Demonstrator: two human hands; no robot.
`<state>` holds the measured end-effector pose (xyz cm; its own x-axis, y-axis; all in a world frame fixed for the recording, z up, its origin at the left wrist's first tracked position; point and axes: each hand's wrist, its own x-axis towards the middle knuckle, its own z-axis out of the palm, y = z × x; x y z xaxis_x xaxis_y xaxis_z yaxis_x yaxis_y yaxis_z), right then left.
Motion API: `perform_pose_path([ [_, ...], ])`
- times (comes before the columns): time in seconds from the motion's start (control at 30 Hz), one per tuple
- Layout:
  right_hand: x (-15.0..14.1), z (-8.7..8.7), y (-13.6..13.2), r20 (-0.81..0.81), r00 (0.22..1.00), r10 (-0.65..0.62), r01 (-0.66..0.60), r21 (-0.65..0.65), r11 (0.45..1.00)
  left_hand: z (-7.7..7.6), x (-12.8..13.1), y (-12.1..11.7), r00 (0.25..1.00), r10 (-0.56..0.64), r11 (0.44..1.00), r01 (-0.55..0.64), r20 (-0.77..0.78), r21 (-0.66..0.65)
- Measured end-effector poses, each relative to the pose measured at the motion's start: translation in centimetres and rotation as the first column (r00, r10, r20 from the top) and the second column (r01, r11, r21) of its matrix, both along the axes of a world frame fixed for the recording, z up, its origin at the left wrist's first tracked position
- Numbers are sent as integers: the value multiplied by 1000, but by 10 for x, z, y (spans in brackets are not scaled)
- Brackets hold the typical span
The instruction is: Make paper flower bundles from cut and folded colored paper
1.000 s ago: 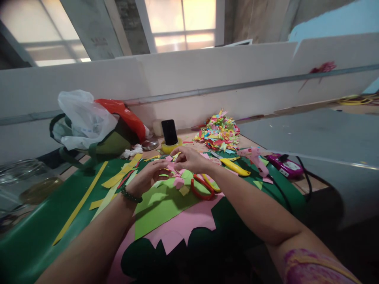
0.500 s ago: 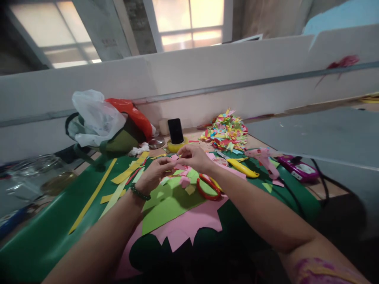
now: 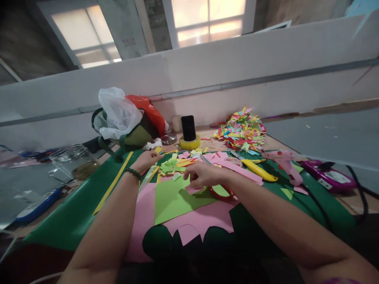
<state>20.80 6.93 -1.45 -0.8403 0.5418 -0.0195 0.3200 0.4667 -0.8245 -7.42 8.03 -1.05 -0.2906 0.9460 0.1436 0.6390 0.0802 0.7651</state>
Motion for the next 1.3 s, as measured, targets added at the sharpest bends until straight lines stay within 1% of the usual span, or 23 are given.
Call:
perform_pose_path([
  [0.13,1,-4,-1,16,1000,25,-26,61,998,-19,9,8,999,-46,996,45,-4,-82],
  [0.2,2,-3,1,4,1000,16,-17,156,988,-23,9,12,998,-63,992,65,21,-105],
  [0.27,3,0,5,-38,997,-69,77,295,952,-25,8,14,996,-69,990,75,50,-117],
  [0.3,4,1,8,-70,989,-132,148,355,923,-25,8,14,996,-68,990,75,64,-118],
  [0.37,6,2,15,-155,956,-250,293,430,854,-24,8,14,994,-57,992,67,92,-111],
  [0.43,7,1,23,-252,916,-312,397,457,796,-21,11,12,991,-55,994,66,124,-88],
  [0.53,6,-4,32,-379,868,-320,476,456,752,-11,16,7,980,-98,994,105,174,-27],
  [0.63,4,-6,32,-437,849,-298,499,472,727,6,21,-2,963,-164,986,158,214,45],
  [0.73,0,-2,25,-447,849,-283,492,469,734,25,29,-15,939,-243,968,220,244,118],
  [0.8,-3,1,18,-454,844,-286,493,446,747,34,37,-24,911,-324,942,288,254,170],
  [0.9,-9,2,9,-442,847,-296,476,381,793,39,57,-37,872,-406,911,361,273,200],
  [0.97,-12,1,7,-428,851,-305,453,303,839,38,70,-42,862,-426,902,382,277,200],
  [1.03,-14,-1,9,-449,830,-329,445,179,878,38,80,-44,833,-433,899,376,344,224],
  [1.07,-14,-2,11,-481,803,-352,448,96,889,38,82,-44,800,-434,899,356,416,254],
  [1.1,-14,-2,14,-517,766,-382,450,6,893,38,84,-44,748,-432,900,322,504,293],
  [1.17,-13,-2,19,-584,678,-446,440,-162,883,36,87,-42,614,-434,900,266,659,345],
  [1.2,-13,-2,21,-609,638,-470,426,-229,875,34,89,-41,562,-442,897,271,699,350],
  [1.23,-13,-2,23,-628,607,-487,410,-278,869,31,92,-40,535,-453,891,298,713,342],
  [1.3,-15,-3,23,-651,572,-499,393,-317,863,22,101,-38,524,-475,873,381,707,305],
])
